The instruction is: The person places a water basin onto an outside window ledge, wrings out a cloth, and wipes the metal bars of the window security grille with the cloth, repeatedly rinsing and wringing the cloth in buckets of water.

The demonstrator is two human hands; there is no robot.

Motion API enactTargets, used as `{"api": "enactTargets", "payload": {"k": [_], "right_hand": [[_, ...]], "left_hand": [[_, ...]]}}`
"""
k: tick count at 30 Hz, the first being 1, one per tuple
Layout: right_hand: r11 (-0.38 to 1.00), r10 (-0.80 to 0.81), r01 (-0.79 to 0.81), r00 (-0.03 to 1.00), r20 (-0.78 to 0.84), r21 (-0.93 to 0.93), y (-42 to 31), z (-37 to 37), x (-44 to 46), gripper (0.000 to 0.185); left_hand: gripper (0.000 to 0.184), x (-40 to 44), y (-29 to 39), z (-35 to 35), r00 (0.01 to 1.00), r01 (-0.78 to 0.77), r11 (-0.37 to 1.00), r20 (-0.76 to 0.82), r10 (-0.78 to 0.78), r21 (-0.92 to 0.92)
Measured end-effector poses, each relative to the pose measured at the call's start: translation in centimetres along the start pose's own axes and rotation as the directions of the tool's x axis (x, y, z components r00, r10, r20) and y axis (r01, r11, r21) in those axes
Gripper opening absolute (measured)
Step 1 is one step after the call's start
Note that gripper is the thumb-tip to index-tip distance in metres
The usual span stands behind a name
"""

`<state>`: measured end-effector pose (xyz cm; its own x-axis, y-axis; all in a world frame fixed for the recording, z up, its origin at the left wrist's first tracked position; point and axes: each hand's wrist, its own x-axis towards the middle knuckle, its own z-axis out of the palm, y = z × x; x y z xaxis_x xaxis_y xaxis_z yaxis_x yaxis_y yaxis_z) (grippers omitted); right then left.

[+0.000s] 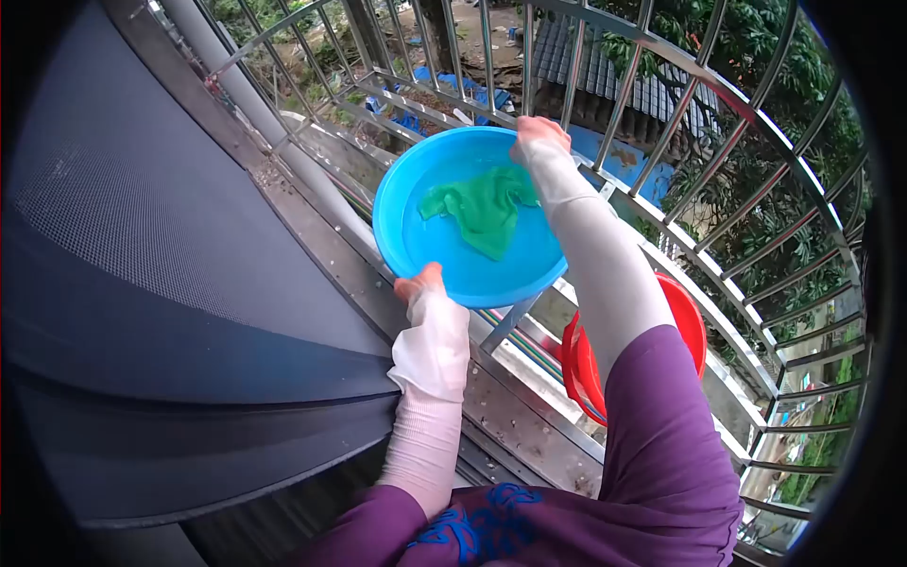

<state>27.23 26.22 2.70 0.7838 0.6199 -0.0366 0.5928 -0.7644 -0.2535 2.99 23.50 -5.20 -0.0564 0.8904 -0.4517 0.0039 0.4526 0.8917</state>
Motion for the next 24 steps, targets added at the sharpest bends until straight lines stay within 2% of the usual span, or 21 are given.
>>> {"api": "enactTargets", "payload": {"k": [1, 2, 3, 4, 5, 6, 7, 8, 9, 10, 11, 12, 14, 15, 16, 17, 18, 19, 22, 24], "right_hand": [[0.995, -0.069, 0.057, 0.986, 0.154, 0.082, -0.7, 1.6, 0.2, 0.027], [0.981, -0.136, 0.084, 0.943, 0.303, 0.177, -1.4, 3.2, 0.5, 0.029], [0.978, -0.197, 0.21, 0.921, 0.337, -0.003, -3.1, 2.6, -2.9, 0.043], [0.899, -0.258, 0.376, 0.869, 0.422, -0.226, -4.1, 4.5, -3.2, 0.062], [0.883, -0.258, 0.376, 0.889, 0.378, -0.282, -4.7, 6.2, -4.8, 0.075], [0.901, -0.225, 0.349, 0.884, 0.41, -0.258, -4.5, 9.5, -4.0, 0.089], [0.866, -0.22, 0.389, 0.861, 0.458, -0.315, -4.6, 10.6, -4.3, 0.076], [0.825, -0.215, 0.432, 0.836, 0.504, -0.365, -4.7, 11.8, -4.6, 0.063], [0.752, -0.3, 0.504, 0.836, 0.46, -0.425, -4.8, 11.0, -5.9, 0.046], [0.874, -0.225, 0.367, 0.887, 0.404, -0.319, -4.9, 13.8, -3.7, 0.045], [0.939, -0.188, 0.278, 0.909, 0.372, -0.204, -5.0, 13.2, -3.8, 0.042], [0.979, -0.151, 0.188, 0.929, 0.339, -0.079, -5.1, 12.6, -4.0, 0.039], [0.982, -0.168, 0.135, 0.941, 0.292, 0.132, -3.6, 10.0, -5.5, 0.028], [0.883, -0.161, 0.024, 0.954, 0.254, 0.469, -2.9, 10.5, -5.1, 0.022], [0.659, -0.139, -0.071, 0.967, 0.214, 0.749, -2.0, 11.8, -4.2, 0.016], [0.34, -0.103, -0.131, 0.979, 0.175, 0.931, -1.1, 12.0, -3.7, 0.011], [0.2, -0.043, -0.186, 0.979, 0.198, 0.962, -0.7, 10.7, -4.2, 0.009], [0.051, 0.018, -0.222, 0.975, 0.221, 0.974, -0.3, 9.5, -4.7, 0.011], [-0.284, 0.144, -0.167, 0.966, 0.214, 0.944, 0.5, 7.0, -6.6, 0.008], [-0.447, 0.186, -0.078, 0.966, 0.178, 0.891, 1.0, 6.3, -7.3, 0.008]], "left_hand": [[0.056, -0.4, 0.6, 0.2, 0.999, 0.036, 0.997, -0.025, -0.034, 0.068], [0.059, 0.0, 0.3, 0.5, 0.998, 0.002, 0.966, -0.063, 0.014, 0.259], [0.062, 1.0, -0.3, 0.9, 0.993, -0.027, 0.899, -0.089, 0.073, 0.437], [0.064, 0.4, -0.2, 1.2, 0.976, -0.116, 0.84, -0.096, 0.195, 0.531], [0.066, -0.1, -0.1, 1.5, 0.944, -0.186, 0.759, -0.101, 0.315, 0.624], [0.067, -2.4, 0.1, 1.5, 0.87, -0.312, 0.693, -0.097, 0.483, 0.65], [0.069, -4.0, -0.1, 1.2, 0.768, -0.424, 0.604, -0.086, 0.635, 0.675], [0.077, -4.4, -0.3, 1.1, 0.818, -0.404, 0.591, -0.014, 0.575, 0.698], [0.076, -4.6, -0.6, 0.7, 0.727, -0.547, 0.527, 0.057, 0.684, 0.651], [0.075, -4.7, -1.0, 0.0, 0.615, -0.674, 0.437, 0.123, 0.779, 0.596], [0.073, -4.9, -1.2, -0.7, 0.486, -0.779, 0.329, 0.183, 0.854, 0.533], [0.068, -5.5, -1.1, -1.0, 0.487, -0.786, 0.327, 0.199, 0.851, 0.525], [0.065, -5.9, -1.6, -2.1, 0.461, -0.821, 0.279, 0.289, 0.839, 0.498], [0.063, -6.0, -1.8, -2.5, 0.442, -0.841, 0.254, 0.334, 0.833, 0.478], [0.061, -6.2, -2.2, -3.0, 0.431, -0.861, 0.246, 0.384, 0.816, 0.445], [0.059, -6.5, -2.7, -3.4, 0.415, -0.882, 0.235, 0.436, 0.799, 0.408], [0.057, -6.9, -3.0, -3.7, 0.392, -0.903, 0.226, 0.488, 0.78, 0.365], [0.056, -7.4, -3.0, -4.0, 0.419, -0.902, 0.272, 0.533, 0.735, 0.335], [0.053, -9.6, -1.5, -4.8, 0.499, -0.863, 0.4, 0.65, 0.573, 0.31], [0.052, -9.8, -0.9, -5.1, 0.508, -0.847, 0.461, 0.66, 0.554, 0.265]]}}
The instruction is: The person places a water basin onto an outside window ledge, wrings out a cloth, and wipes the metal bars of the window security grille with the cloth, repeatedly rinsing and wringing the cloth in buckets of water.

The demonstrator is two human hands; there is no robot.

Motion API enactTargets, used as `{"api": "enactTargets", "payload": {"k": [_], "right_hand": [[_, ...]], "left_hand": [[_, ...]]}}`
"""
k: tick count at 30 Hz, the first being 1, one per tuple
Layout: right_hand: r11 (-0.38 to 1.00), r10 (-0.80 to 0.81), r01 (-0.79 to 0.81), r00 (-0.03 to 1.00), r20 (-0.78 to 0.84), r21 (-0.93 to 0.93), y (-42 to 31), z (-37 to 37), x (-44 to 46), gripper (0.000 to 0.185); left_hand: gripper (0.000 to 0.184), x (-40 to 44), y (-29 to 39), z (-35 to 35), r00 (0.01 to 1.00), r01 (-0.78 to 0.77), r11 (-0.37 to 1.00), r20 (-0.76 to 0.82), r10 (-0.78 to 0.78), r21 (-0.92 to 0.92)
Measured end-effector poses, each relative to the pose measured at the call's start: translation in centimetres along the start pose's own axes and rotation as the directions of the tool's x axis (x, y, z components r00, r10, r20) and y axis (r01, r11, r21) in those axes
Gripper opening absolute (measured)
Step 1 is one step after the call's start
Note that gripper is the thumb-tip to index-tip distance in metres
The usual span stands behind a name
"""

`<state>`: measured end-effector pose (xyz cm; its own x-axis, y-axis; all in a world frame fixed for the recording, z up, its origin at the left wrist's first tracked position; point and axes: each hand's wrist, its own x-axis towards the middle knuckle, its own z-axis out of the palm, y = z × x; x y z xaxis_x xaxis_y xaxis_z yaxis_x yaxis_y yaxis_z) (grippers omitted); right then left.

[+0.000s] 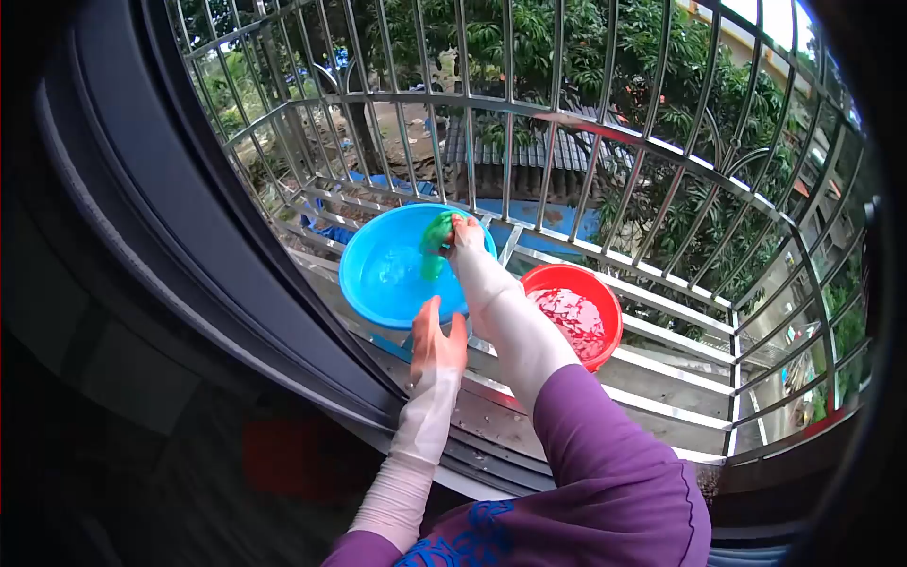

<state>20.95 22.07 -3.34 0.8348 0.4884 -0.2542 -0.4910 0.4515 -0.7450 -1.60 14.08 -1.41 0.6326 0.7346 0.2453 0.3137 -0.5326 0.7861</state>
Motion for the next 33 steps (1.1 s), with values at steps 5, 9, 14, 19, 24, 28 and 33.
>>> {"api": "enactTargets", "payload": {"k": [5, 9, 14, 19, 24, 28, 33], "right_hand": [[0.971, -0.049, 0.072, 0.993, -0.107, 0.228, -2.6, 0.9, -2.4, 0.011], [0.977, -0.149, 0.152, 0.988, -0.034, 0.148, -3.8, 1.1, -2.9, 0.01], [0.961, -0.209, 0.218, 0.975, 0.073, -0.17, -5.0, 2.6, -3.9, 0.009], [0.968, -0.204, 0.234, 0.944, 0.26, -0.092, -5.8, 3.5, -6.7, 0.009], [0.919, -0.202, 0.293, 0.924, 0.325, -0.263, -5.4, 2.4, -5.9, 0.011], [0.486, -0.251, 0.44, 0.898, 0.361, -0.755, -4.5, -0.6, -6.4, 0.022], [0.697, -0.242, 0.455, 0.877, 0.415, -0.555, -3.5, -1.1, -9.5, 0.046]], "left_hand": [[0.05, 0.8, -1.9, 0.7, 1.0, -0.024, 0.991, -0.004, 0.024, -0.133], [0.055, 2.2, -2.3, 2.2, 0.987, -0.111, 0.937, -0.146, 0.065, -0.33], [0.061, 4.7, -1.7, 2.7, 0.965, -0.164, 0.855, -0.258, 0.037, -0.491], [0.059, 8.4, -3.4, 5.6, 0.933, -0.122, 0.644, -0.31, -0.186, -0.755], [0.044, 13.0, -7.9, 9.6, 0.929, 0.229, -0.147, 0.261, -0.262, -0.962], [0.049, 11.9, -5.3, 7.6, 0.898, 0.334, -0.324, 0.403, -0.175, -0.885], [0.036, 12.3, -4.5, 7.2, 0.931, 0.347, -0.257, 0.363, -0.017, -0.902]]}}
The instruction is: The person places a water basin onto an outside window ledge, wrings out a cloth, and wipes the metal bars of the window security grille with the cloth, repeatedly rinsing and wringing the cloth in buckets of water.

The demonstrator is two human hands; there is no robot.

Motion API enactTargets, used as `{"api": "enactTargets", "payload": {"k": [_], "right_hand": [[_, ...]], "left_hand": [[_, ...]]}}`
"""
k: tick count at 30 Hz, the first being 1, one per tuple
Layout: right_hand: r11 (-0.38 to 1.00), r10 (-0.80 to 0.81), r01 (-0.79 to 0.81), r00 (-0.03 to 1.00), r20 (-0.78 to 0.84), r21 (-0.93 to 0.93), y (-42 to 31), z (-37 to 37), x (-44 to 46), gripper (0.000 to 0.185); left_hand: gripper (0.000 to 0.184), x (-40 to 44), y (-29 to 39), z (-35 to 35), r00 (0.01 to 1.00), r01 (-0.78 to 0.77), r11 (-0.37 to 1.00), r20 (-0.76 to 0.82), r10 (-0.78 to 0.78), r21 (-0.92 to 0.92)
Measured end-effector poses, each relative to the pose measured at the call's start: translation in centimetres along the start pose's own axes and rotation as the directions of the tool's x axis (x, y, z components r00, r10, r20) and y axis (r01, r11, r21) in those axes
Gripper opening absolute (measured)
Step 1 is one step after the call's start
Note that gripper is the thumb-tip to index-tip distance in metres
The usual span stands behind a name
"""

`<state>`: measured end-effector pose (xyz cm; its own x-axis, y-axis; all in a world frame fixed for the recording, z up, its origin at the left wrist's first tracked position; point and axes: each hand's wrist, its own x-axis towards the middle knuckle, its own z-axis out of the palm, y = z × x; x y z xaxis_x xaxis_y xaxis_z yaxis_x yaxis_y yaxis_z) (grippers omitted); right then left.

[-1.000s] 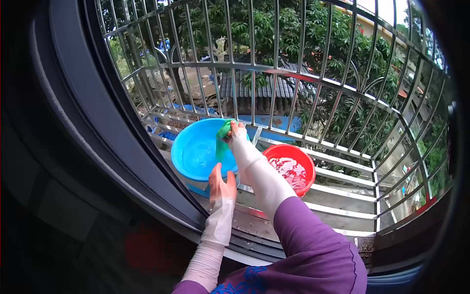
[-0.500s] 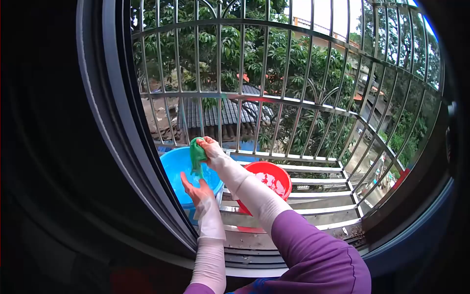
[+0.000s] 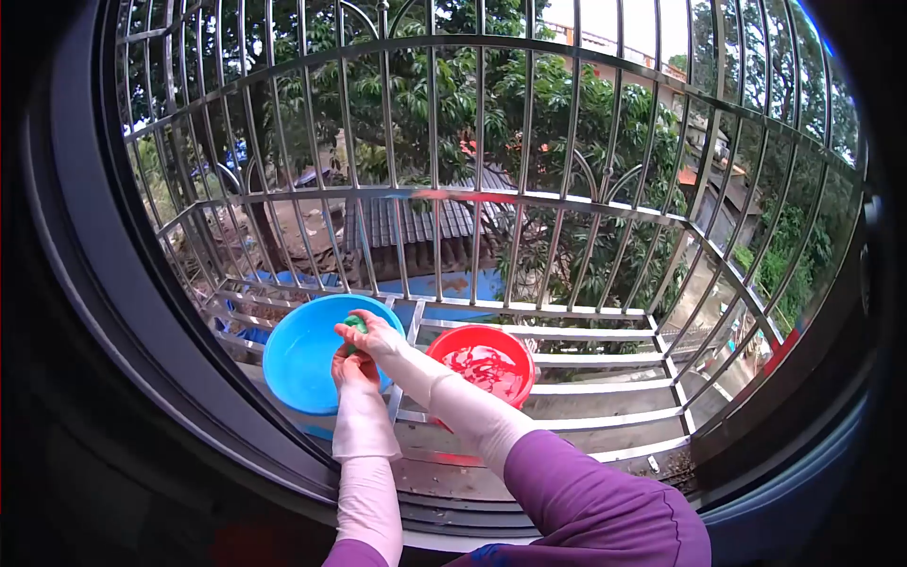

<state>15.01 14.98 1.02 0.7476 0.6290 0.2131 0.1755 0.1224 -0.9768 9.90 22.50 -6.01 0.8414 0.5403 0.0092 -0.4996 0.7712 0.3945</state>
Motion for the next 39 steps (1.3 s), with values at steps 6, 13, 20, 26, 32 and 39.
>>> {"api": "enactTargets", "payload": {"k": [6, 13, 20, 26, 32, 39], "right_hand": [[0.97, 0.232, -0.23, 0.973, -0.017, 0.076, -1.4, 2.5, -0.8, 0.046], [0.2, -0.265, 0.399, 0.901, 0.343, -0.895, 5.1, 3.8, 0.7, 0.031], [0.87, 0.49, -0.49, 0.871, -0.02, -0.056, 0.4, 2.2, -1.7, 0.034], [0.967, 0.208, -0.171, 0.957, -0.202, 0.189, -1.2, -0.8, -3.9, 0.033], [0.933, 0.101, 0.098, 0.852, -0.513, 0.346, -3.0, -5.5, -5.0, 0.023], [0.731, 0.361, -0.014, 0.857, -0.368, 0.682, -5.6, -16.5, -13.2, 0.021]], "left_hand": [[0.006, -1.9, 2.2, 2.8, 0.975, 0.024, 0.964, -0.22, 0.036, 0.266], [0.03, -3.5, 2.7, 2.3, 0.929, 0.0, 0.853, -0.316, 0.193, 0.522], [0.028, -0.4, 1.2, -3.3, 0.981, -0.157, 0.891, -0.037, 0.191, 0.426], [0.022, -1.6, -0.4, 2.6, 0.993, -0.106, 0.945, 0.084, 0.084, 0.31], [0.036, -5.9, -3.3, 10.3, 0.94, -0.087, 0.95, 0.342, -0.022, 0.3], [0.047, -20.0, -1.3, 10.3, 0.702, -0.668, 0.107, 0.575, 0.42, 0.737]]}}
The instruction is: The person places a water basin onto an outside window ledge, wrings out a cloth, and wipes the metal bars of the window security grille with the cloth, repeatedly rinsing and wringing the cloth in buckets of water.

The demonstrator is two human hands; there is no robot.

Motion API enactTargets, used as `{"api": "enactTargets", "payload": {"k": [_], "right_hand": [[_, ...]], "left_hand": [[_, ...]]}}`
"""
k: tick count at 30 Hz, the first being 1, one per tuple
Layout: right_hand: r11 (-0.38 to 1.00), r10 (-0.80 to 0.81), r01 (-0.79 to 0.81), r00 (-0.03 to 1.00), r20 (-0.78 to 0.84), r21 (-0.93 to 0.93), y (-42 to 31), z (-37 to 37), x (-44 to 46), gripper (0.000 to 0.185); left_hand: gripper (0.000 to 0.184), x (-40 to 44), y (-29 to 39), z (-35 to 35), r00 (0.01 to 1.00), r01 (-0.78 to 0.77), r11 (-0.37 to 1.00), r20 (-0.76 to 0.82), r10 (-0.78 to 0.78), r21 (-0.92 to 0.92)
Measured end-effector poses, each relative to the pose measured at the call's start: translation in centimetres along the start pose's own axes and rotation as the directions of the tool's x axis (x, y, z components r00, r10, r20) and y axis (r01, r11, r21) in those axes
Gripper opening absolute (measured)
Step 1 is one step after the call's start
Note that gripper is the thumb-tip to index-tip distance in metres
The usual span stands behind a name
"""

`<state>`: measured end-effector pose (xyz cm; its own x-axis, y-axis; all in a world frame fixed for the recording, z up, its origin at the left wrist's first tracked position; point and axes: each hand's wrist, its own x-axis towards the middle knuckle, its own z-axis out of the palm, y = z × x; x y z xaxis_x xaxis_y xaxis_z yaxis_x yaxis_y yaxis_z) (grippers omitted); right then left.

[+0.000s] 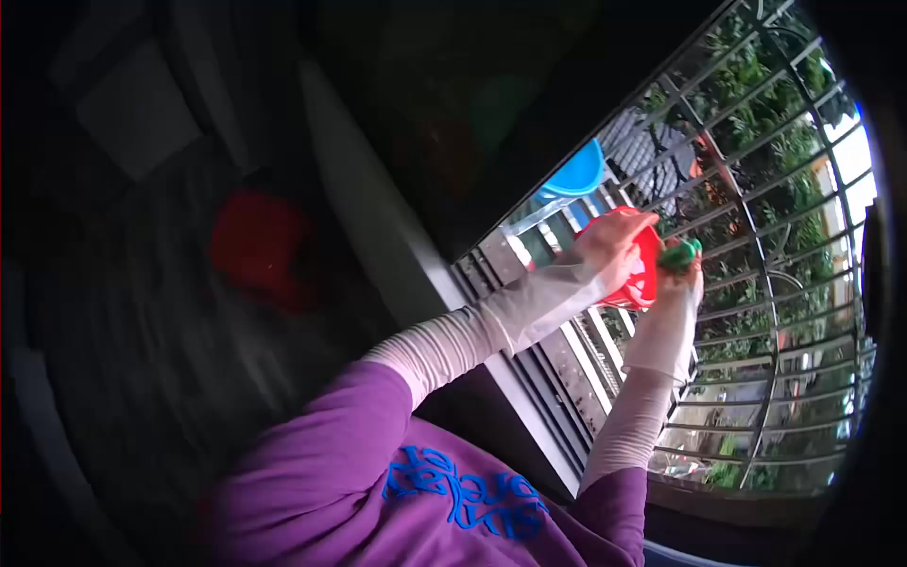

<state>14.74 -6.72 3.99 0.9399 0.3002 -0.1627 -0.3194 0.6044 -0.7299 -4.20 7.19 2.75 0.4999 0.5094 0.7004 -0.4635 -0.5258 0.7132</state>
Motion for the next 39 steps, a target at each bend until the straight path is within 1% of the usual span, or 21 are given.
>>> {"api": "enactTargets", "payload": {"k": [1, 3, 5, 8, 9, 10, 11, 13, 14, 15, 16, 19, 22, 23, 24, 25, 26, 27, 35, 36, 39], "right_hand": [[0.999, -0.011, 0.004, 0.974, 0.226, 0.032, -1.3, -4.2, 0.9, 0.021], [0.998, -0.061, 0.065, 0.987, 0.146, -0.027, -2.6, -8.1, -1.0, 0.021], [1.0, 0.013, -0.01, 0.968, 0.249, -0.014, -3.4, -12.8, -2.5, 0.023], [0.998, -0.031, 0.029, 0.999, -0.027, -0.057, -3.4, -17.2, -8.9, 0.022], [0.987, -0.107, 0.097, 0.991, -0.075, -0.129, -3.0, -17.1, -12.2, 0.022], [0.984, -0.13, 0.116, 0.986, -0.101, -0.138, -3.8, -20.0, -12.5, 0.024], [0.98, -0.156, 0.137, 0.979, -0.129, -0.146, -3.9, -22.0, -12.7, 0.026], [0.987, -0.16, 0.153, 0.87, -0.466, -0.052, -2.4, -16.9, -18.6, 0.026], [0.984, -0.175, 0.167, 0.872, -0.458, -0.059, -2.0, -17.4, -19.8, 0.027], [0.97, -0.221, 0.189, 0.946, -0.236, -0.154, -2.6, -20.9, -20.1, 0.027], [0.959, -0.262, 0.219, 0.926, -0.272, -0.177, -2.5, -20.5, -21.5, 0.027], [0.924, -0.381, 0.317, 0.793, -0.476, -0.212, 1.4, -13.8, -27.2, 0.029], [0.911, -0.337, 0.229, 0.893, -0.299, -0.344, 4.3, -16.3, -30.8, 0.031], [0.902, -0.321, 0.2, 0.903, -0.284, -0.384, 5.9, -15.9, -32.5, 0.032], [0.888, -0.302, 0.165, 0.913, -0.273, -0.43, 7.1, -15.6, -34.2, 0.033], [0.872, -0.282, 0.131, 0.922, -0.265, -0.472, 8.5, -15.1, -35.8, 0.033], [0.856, -0.259, 0.099, 0.931, -0.255, -0.508, 10.3, -14.3, -37.1, 0.034], [0.821, -0.138, 0.084, 0.989, -0.054, -0.564, 12.8, -13.5, -38.6, 0.04], [0.726, -0.2, -0.074, 0.928, -0.314, -0.683, 28.4, -2.3, -44.0, 0.043], [0.722, -0.207, -0.085, 0.92, -0.332, -0.686, 29.2, -1.3, -44.7, 0.04], [0.692, -0.239, -0.165, 0.866, -0.439, -0.703, 32.6, 0.3, -47.2, 0.043]], "left_hand": [[0.043, -1.3, 2.5, -3.7, 0.988, 0.119, 0.993, 0.094, -0.12, 0.02], [0.04, -6.1, 1.2, -7.0, 0.998, -0.03, 0.986, 0.064, 0.02, 0.165], [0.036, -11.1, 2.0, -14.4, 0.975, 0.093, 0.967, 0.175, -0.137, 0.239], [0.032, -19.6, 1.0, -26.3, 0.797, 0.478, 0.658, 0.027, -0.603, 0.581], [0.033, -20.0, 3.4, -30.6, 0.384, 0.9, 0.353, -0.081, -0.92, 0.256], [0.036, -27.6, -6.1, -35.4, 0.425, 0.898, 0.393, -0.159, -0.891, 0.196], [0.04, -34.0, -12.1, -39.9, 0.647, 0.74, 0.666, -0.374, -0.665, 0.096], [0.029, -35.8, -7.6, -47.0, 0.096, 0.805, 0.374, -0.521, -0.848, -0.461], [0.026, -38.9, -9.0, -50.5, 0.112, 0.695, 0.393, -0.45, -0.886, -0.602], [0.022, -42.1, -10.4, -54.0, 0.127, 0.57, 0.378, -0.376, -0.918, -0.73], [0.021, -41.3, -9.6, -55.2, -0.075, 0.611, 0.341, -0.481, -0.873, -0.714], [0.024, -41.2, -13.5, -60.5, -0.115, 0.486, 0.384, -0.493, -0.863, -0.785], [0.037, -42.0, -23.5, -67.8, -0.064, 0.827, 0.353, -0.698, -0.713, -0.437], [0.041, -43.3, -28.2, -70.4, -0.008, 0.92, 0.295, -0.763, -0.646, -0.26], [0.054, -45.1, -32.1, -73.5, 0.299, 0.904, 0.418, -0.829, -0.474, 0.087], [0.061, -46.0, -36.6, -77.8, 0.299, 0.919, 0.386, -0.774, -0.558, 0.077], [0.062, -43.0, -36.5, -79.2, 0.408, 0.911, 0.182, -0.753, -0.516, 0.369], [0.064, -40.6, -36.1, -79.6, 0.391, 0.909, 0.1, -0.743, -0.543, 0.405], [0.065, -29.7, -36.6, -80.0, 0.16, 0.76, -0.171, -0.436, -0.886, 0.627], [0.056, -31.7, -38.5, -80.8, 0.202, 0.686, -0.146, -0.379, -0.903, 0.713], [0.05, -35.5, -39.2, -78.3, -0.059, 0.995, -0.024, -0.354, -0.933, -0.101]]}}
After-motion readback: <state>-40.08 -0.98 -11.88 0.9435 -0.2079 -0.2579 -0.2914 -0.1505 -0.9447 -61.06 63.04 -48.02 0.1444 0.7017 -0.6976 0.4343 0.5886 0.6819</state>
